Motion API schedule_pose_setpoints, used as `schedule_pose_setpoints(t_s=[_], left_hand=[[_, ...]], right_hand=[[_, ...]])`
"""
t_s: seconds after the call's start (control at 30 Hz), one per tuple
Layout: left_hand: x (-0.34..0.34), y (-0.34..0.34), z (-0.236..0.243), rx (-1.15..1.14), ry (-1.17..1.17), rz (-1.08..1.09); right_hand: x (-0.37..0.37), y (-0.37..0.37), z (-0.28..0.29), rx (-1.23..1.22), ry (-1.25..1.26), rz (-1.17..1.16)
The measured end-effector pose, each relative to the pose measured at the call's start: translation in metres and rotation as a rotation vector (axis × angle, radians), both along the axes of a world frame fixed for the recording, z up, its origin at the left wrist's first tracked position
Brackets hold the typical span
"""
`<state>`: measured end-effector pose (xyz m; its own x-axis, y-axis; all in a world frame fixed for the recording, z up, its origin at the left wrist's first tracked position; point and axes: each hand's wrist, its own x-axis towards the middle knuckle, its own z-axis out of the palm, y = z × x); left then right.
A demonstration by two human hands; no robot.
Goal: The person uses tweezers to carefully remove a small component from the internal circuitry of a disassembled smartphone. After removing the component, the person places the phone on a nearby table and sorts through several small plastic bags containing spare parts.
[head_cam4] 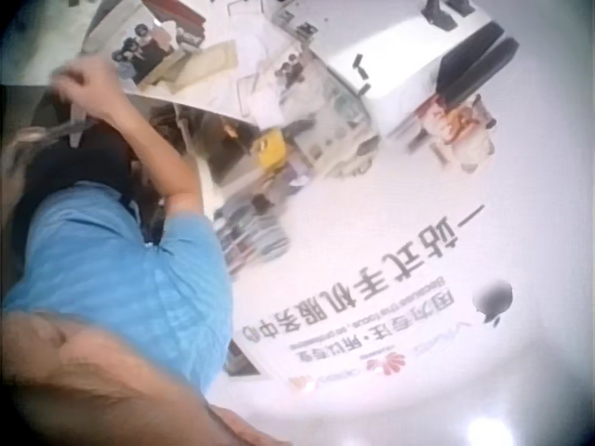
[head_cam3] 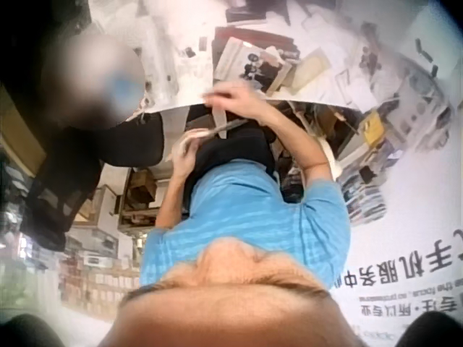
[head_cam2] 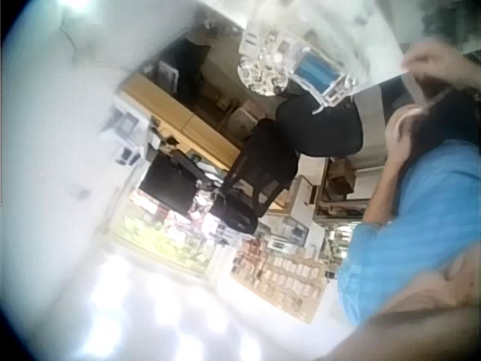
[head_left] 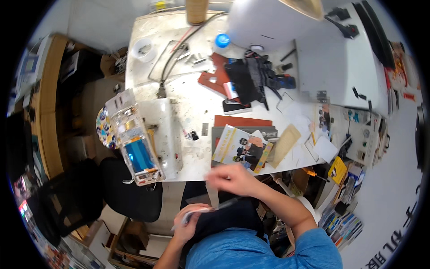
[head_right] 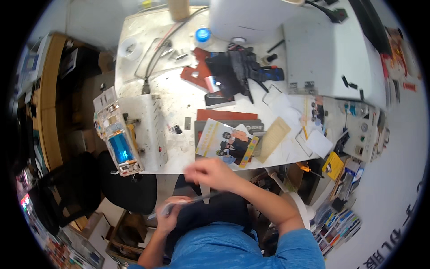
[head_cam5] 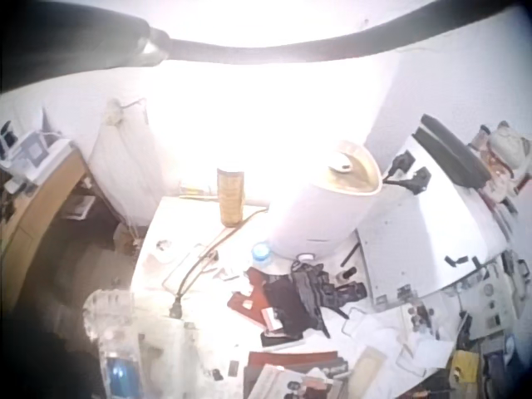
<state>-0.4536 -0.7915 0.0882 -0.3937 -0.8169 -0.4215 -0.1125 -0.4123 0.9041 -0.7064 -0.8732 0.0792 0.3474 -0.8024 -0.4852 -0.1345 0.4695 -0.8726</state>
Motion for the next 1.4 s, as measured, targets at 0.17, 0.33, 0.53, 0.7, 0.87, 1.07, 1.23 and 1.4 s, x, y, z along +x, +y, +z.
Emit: schedule_pose_setpoints(t_s=[0.17, 0.33, 0.53, 0.7, 0.87, 1.07, 1.23, 1.4], left_hand=[[0.006, 0.008, -0.003, 0.064, -0.221, 0.036], [0.009, -0.004, -0.001, 0.120, -0.133, 0.005], [-0.042, -0.042, 0.010, -0.168, -0.055, 0.095], [-0.068, -0.053, -0.011, -0.217, 0.000, -0.114], [-0.100, -0.050, -0.018, -0.254, -0.080, -0.182], [-0.110, -0.043, -0.011, 0.192, -0.016, -0.119], [-0.089, -0.037, -0.024, 0.266, -0.006, -0.180], [-0.098, -0.037, -0.025, 0.258, -0.071, -0.099]], right_hand=[[0.049, -0.043, -0.062, -0.823, 0.780, -0.063], [0.054, -0.038, -0.080, -0.879, 0.837, -0.053], [0.001, 0.000, -0.004, -0.230, 0.021, -0.160], [-0.035, 0.046, 0.004, 0.183, -0.331, -0.324], [-0.084, 0.053, -0.024, 0.156, -0.215, -0.432], [-0.116, -0.062, -0.046, -0.513, 0.865, -0.751], [-0.106, -0.116, -0.068, -0.424, 1.085, -0.596], [-0.108, -0.121, -0.064, -0.454, 1.122, -0.583]])
